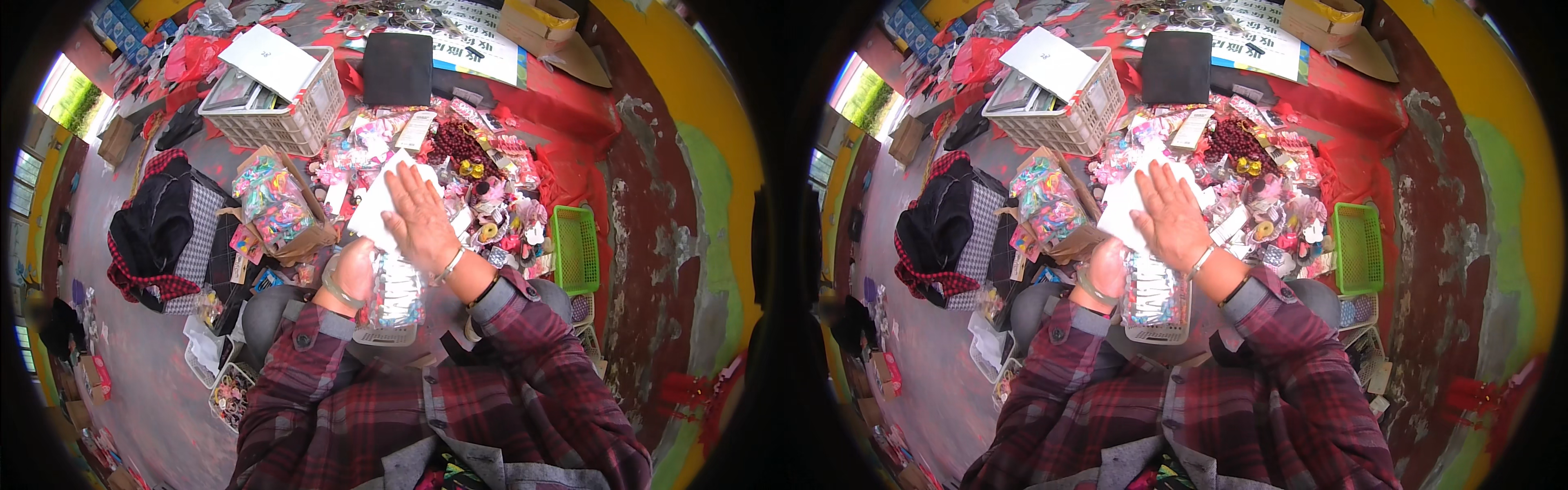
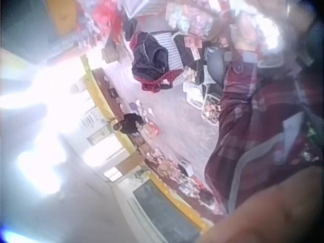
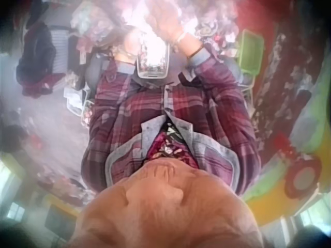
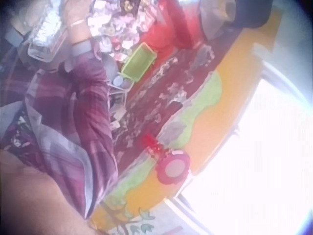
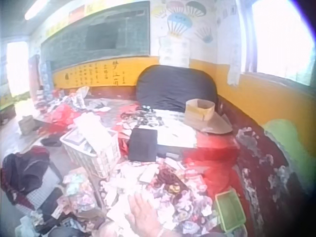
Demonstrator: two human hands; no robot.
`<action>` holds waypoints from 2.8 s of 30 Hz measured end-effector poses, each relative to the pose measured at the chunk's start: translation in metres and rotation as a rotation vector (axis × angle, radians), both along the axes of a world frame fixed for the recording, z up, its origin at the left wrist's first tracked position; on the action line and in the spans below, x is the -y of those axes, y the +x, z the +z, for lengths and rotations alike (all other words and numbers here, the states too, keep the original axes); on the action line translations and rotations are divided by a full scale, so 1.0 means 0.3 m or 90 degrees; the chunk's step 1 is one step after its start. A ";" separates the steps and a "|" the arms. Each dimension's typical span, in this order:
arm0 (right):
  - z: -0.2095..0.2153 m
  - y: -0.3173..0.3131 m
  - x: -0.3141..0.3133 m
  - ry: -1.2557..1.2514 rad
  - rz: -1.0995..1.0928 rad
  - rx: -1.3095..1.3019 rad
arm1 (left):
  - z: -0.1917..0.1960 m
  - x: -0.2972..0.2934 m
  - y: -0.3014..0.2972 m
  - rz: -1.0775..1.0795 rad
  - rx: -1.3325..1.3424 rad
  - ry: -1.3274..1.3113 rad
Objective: The person sits on the floor and sorts through various small items, including hair accessories and packaged goods, placing them into a white plastic basket. They handle items one by one, picking them up from a red tarp and arranging them in the basket.
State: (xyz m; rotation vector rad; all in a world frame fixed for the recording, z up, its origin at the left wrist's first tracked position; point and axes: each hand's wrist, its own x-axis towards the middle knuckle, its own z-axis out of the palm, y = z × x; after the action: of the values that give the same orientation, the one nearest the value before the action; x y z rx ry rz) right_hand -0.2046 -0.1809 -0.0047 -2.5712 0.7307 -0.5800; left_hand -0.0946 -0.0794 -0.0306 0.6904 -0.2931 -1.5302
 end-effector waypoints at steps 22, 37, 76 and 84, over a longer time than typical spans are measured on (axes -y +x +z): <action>-0.009 0.013 -0.002 -0.007 -0.008 0.060 | -0.177 -0.002 0.051 -0.001 0.078 -0.035; -0.013 0.016 -0.154 -0.065 0.108 -0.113 | 0.011 0.028 0.081 0.094 -0.050 -0.013; -0.041 -0.027 -0.267 -0.060 0.244 -0.020 | 0.067 0.023 0.210 0.398 0.103 -0.014; -0.054 0.016 -0.121 0.249 0.026 0.173 | -0.005 0.027 0.125 0.238 -0.087 -0.073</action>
State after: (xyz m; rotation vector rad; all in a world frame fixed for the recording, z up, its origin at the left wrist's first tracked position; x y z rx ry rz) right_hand -0.1998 -0.1445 -0.0208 -2.0926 0.6251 -0.6812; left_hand -0.0571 -0.0876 -0.0322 0.5142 -0.1375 -1.1875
